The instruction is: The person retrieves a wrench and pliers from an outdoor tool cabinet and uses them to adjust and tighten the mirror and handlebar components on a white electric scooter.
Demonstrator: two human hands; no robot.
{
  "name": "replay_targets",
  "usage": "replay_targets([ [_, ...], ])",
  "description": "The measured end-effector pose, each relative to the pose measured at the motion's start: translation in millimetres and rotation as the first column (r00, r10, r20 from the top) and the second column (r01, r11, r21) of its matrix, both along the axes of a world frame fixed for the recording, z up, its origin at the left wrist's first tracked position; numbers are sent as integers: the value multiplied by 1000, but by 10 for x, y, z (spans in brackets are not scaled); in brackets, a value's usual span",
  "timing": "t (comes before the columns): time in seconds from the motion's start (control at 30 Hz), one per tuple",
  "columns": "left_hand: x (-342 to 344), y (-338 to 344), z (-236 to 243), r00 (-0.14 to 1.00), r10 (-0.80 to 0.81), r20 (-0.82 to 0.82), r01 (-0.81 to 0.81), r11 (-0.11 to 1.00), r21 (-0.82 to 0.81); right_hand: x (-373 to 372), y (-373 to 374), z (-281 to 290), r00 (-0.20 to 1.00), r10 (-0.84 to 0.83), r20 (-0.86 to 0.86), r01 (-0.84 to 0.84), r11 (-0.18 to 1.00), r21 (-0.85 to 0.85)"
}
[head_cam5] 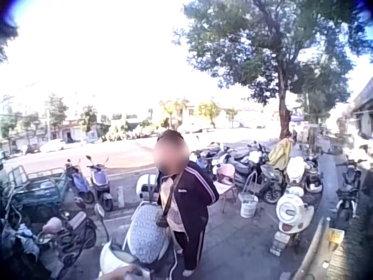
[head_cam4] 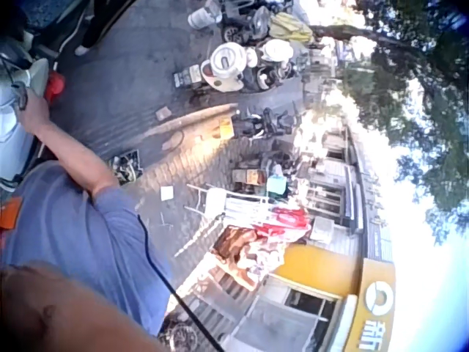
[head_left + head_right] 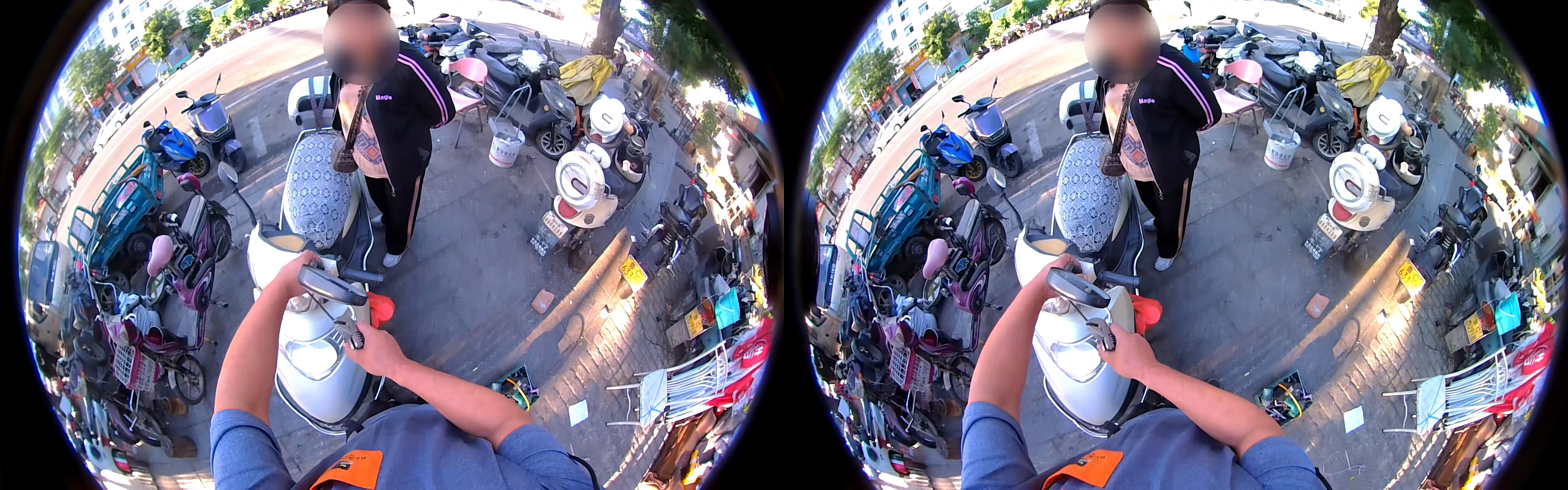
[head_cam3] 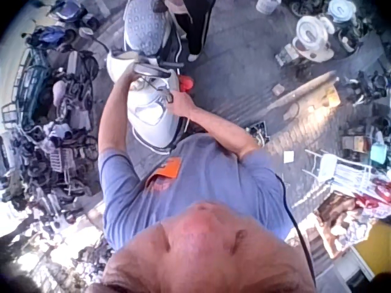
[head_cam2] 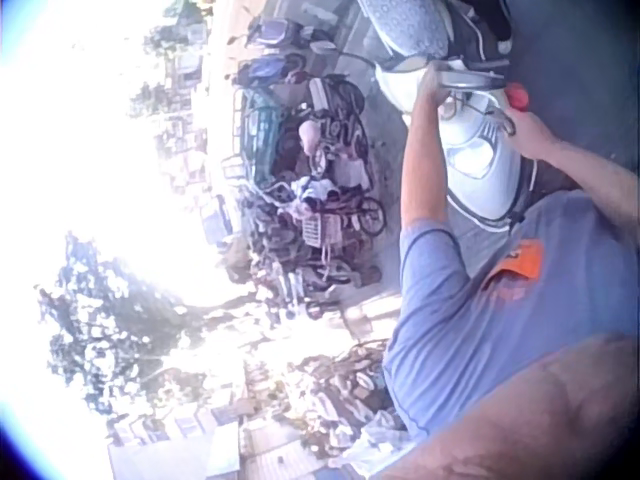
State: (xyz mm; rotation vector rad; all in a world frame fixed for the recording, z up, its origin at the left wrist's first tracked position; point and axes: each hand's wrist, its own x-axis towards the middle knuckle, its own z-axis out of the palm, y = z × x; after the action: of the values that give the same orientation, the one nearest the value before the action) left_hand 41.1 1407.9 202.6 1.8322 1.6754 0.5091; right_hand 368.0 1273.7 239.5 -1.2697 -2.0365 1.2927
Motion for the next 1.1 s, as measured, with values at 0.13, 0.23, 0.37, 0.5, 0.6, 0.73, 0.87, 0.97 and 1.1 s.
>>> replay_targets([
  [0.13, -126, -50, -49, 997, 2, 83, 2, 999, -49, -319, -82, -68, 999, -33, -5, 33, 999, -36],
  [0.23, 216, -71, 311, 999, 32, 28, -28, 992, -126, -477, -95, -127, 993, -117, 26, 118, 992, -36],
  [0.37, 340, -223, 876, 892, 360, 274, -199, 856, -477, -726, -248, -200, 984, -173, -43, 172, 985, -18],
  [0.5, 386, -236, 819, 873, 371, 317, -213, 875, -436, -856, -310, -281, 952, -268, -149, 265, 963, -40],
  [0.6, 340, -287, 635, 858, 418, 299, -330, 894, -304, -1001, -326, -303, 977, -212, -3, 211, 976, -54],
  [0.73, 444, -300, 632, 857, 439, 270, -385, 893, -233, -1015, -331, -236, 992, -118, 36, 120, 990, -72],
  [0.87, 417, -274, 745, 917, 375, 136, -355, 923, -146, -805, -207, -45, 992, 1, 128, 0, 1000, -3],
  [0.97, 319, -221, 756, 950, 311, 23, -307, 946, -103, -608, -1, 123, 948, 108, 301, -76, 991, -114],
  [1.1, 212, -159, 587, 970, 241, 2, -240, 967, -86, -425, 350, 101, 948, 245, 203, -125, 875, -468],
])
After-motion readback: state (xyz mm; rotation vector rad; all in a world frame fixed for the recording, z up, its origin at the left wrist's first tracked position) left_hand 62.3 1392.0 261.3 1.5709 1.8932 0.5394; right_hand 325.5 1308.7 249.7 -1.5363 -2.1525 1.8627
